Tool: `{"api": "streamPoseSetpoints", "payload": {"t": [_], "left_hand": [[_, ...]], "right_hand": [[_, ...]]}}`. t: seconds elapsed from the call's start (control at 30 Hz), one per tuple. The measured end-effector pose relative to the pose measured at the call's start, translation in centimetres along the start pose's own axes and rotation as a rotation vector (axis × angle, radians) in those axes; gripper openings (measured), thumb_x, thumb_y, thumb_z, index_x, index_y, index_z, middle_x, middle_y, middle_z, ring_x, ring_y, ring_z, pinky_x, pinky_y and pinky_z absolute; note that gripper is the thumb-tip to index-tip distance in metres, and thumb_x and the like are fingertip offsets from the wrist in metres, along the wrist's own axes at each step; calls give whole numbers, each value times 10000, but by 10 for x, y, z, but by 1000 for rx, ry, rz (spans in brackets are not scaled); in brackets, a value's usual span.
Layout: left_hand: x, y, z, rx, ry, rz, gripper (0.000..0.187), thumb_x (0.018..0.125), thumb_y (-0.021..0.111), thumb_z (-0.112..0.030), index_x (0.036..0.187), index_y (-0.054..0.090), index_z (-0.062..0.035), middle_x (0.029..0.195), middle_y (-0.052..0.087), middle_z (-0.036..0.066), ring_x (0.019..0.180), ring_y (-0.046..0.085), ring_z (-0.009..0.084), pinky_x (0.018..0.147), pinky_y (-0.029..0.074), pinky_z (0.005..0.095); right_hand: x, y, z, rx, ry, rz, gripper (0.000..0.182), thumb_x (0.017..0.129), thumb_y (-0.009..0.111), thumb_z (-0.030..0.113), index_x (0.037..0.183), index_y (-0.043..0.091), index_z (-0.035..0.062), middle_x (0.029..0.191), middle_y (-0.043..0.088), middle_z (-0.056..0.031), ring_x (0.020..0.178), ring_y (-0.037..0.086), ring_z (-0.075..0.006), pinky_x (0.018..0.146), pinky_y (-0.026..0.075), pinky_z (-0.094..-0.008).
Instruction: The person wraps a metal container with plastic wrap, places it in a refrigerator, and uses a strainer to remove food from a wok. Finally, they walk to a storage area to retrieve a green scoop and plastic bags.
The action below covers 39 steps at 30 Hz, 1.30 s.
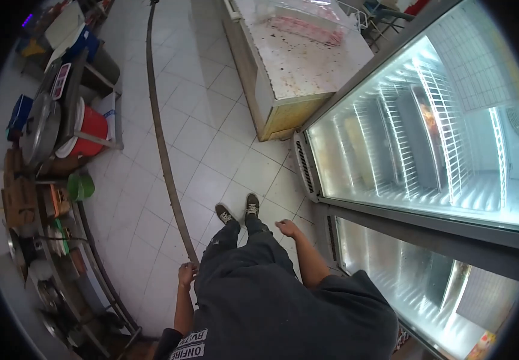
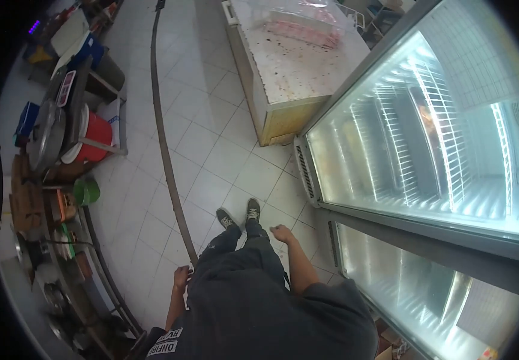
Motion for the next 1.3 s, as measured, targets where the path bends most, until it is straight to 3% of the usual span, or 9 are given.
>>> {"api": "streamPoseSetpoints", "payload": {"t": [0.07,0.23,0.33,0.47,0.53,0.67,0.8,0.93,1.3], "left_hand": [[-11,-1,-4,-66,44,-24,390,907,503,-295,1124,496,29,823,595,66,667,570,135,526,460,275],[-16,-11,28,-276,52,-177,375,922,488,-329,993,584,27,807,621,95,674,581,150,541,466,277],[-18,-28,93,-211,69,-352,439,928,462,-351,814,671,18,751,669,113,655,613,174,587,486,321],[-50,-48,167,49,-85,-540,263,731,566,-258,790,719,-52,720,669,167,679,652,289,715,513,352],[-20,-37,254,-81,182,-972,315,718,543,-309,719,705,-39,683,659,172,646,649,307,696,521,367],[-34,-62,337,-287,-309,-433,301,676,528,-287,651,666,-20,723,667,177,730,669,306,692,523,371],[-56,-92,356,-361,-397,-515,366,699,500,-306,723,679,12,786,668,199,808,660,326,753,512,387],[-37,-123,355,-245,-323,-403,448,752,498,-373,867,678,20,972,646,223,960,613,355,836,487,393],[62,-264,343,-466,-287,-402,444,772,530,-343,976,639,36,963,640,256,891,640,350,782,498,424]], "right_hand": [[27,20,11,-240,-148,28,525,872,507,427,1151,570,-14,941,620,-161,901,589,-257,706,515,-395],[56,25,72,208,-52,36,448,857,536,386,1089,568,4,862,619,-86,694,584,-180,570,495,-332],[34,27,106,177,-87,54,447,895,488,391,1146,531,23,962,622,-118,852,601,-238,752,485,-428],[62,52,93,271,-18,118,429,927,463,406,1061,510,2,959,627,-173,760,625,-273,645,523,-388],[63,75,94,259,46,140,292,941,445,299,931,485,11,795,592,-158,627,603,-258,521,519,-342],[3,140,127,-50,91,253,217,862,517,268,934,517,63,796,572,-112,633,578,-229,519,482,-402],[98,233,112,-601,30,343,288,853,540,301,1054,565,95,808,600,-87,662,586,-240,579,495,-415],[38,298,228,-926,-256,562,370,877,492,249,1145,524,-4,954,629,-125,795,613,-256,707,509,-395],[61,507,438,-643,-36,392,329,870,527,278,1095,554,40,917,640,-117,746,624,-269,653,519,-418]]}}
Point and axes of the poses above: each hand's wrist, its own x-axis towards the middle knuckle, its own y-axis out of the palm, z = x × y, the point moved 1 cm from there along x, towards the middle knuckle
